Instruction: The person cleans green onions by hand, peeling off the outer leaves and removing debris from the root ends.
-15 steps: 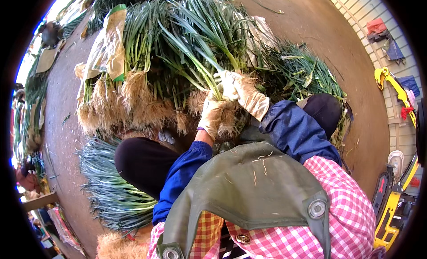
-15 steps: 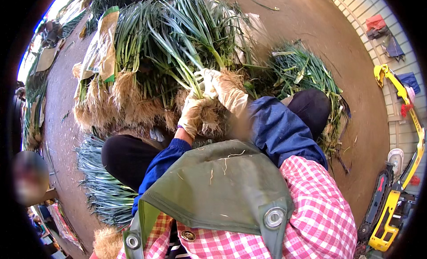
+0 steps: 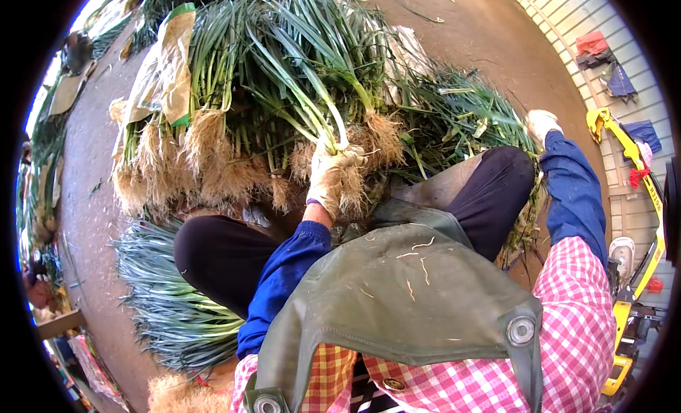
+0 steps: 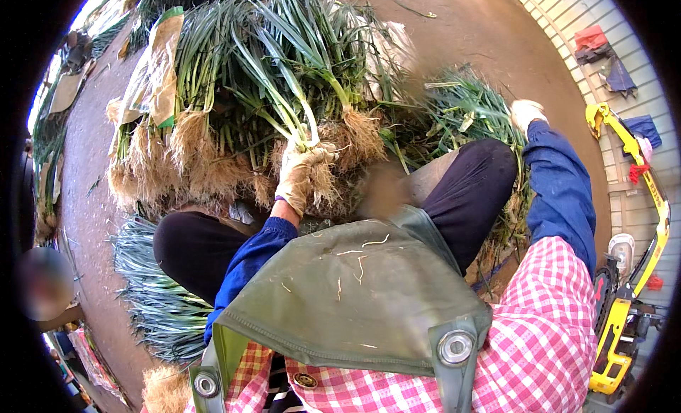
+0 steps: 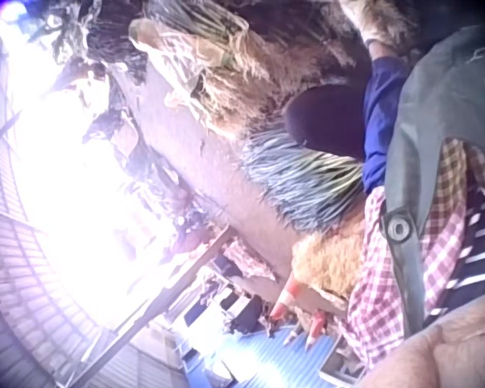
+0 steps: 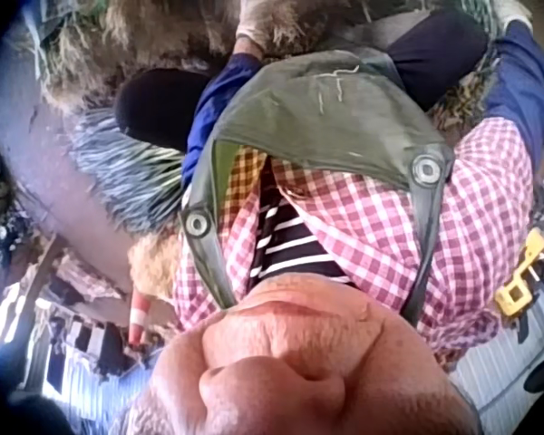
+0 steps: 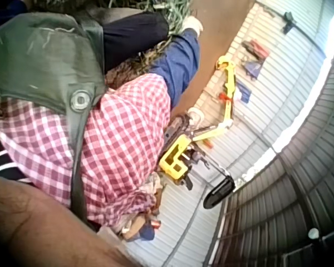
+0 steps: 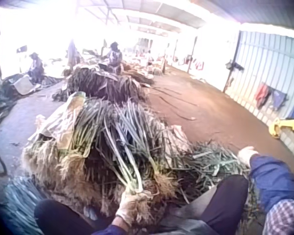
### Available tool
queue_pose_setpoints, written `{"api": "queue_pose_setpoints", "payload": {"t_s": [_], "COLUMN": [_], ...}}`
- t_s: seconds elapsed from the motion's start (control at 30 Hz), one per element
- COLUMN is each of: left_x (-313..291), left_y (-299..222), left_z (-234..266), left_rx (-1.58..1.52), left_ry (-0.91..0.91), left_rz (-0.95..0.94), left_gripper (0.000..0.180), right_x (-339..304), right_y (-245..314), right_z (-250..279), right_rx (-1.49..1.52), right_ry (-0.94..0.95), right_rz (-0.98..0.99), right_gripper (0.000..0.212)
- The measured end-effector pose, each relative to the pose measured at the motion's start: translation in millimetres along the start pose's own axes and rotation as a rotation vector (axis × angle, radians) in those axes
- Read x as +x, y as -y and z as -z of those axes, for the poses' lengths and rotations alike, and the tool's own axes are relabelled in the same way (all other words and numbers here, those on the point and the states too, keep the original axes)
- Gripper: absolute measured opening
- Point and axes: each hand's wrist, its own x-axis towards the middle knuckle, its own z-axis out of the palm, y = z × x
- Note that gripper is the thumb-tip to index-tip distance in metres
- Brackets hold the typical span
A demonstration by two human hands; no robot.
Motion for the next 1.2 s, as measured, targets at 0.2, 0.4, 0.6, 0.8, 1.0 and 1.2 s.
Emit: {"api": "queue_pose_setpoints", "payload": {"t_s": [0.2, 0.4, 0.6, 0.8, 1.0, 1.2], "left_x": [-2.8, -5.2, -8.7, 0.1, -3.5, -7.5], "left_y": [-2.7, -0.7, 3.6, -2.1, -15.9, -27.9], "left_z": [2.5, 2.5, 18.3, 7.6, -13.2, -2.2], "left_rx": [0.119, 0.36, 0.268, -0.093, 0.11, 0.061], "left_ry": [-0.032, -0.061, -0.162, -0.168, 0.043, 0.112], "left_rz": [-0.028, -0.031, -0.045, 0.131, 0.241, -0.084], "left_gripper": [0.05, 0.046, 0.03, 0.046, 0.035, 0.044], "right_x": [-68.5, -99.9, -111.6, -81.1, 22.5, -2.0], "right_y": [169.3, 336.4, 320.3, 267.4, 322.0, 350.6], "right_z": [57.5, 51.2, 57.3, 58.9, 47.8, 102.6], "right_rx": [0.978, 0.94, 1.572, 0.676, 0.914, 1.068], "right_ry": [-0.322, -0.666, 0.711, 0.137, -0.852, -0.18], "right_rz": [0.937, 1.162, 1.088, 1.094, 0.51, 0.448], "right_gripper": [0.036, 0.022, 0.015, 0.02, 0.043, 0.043]}}
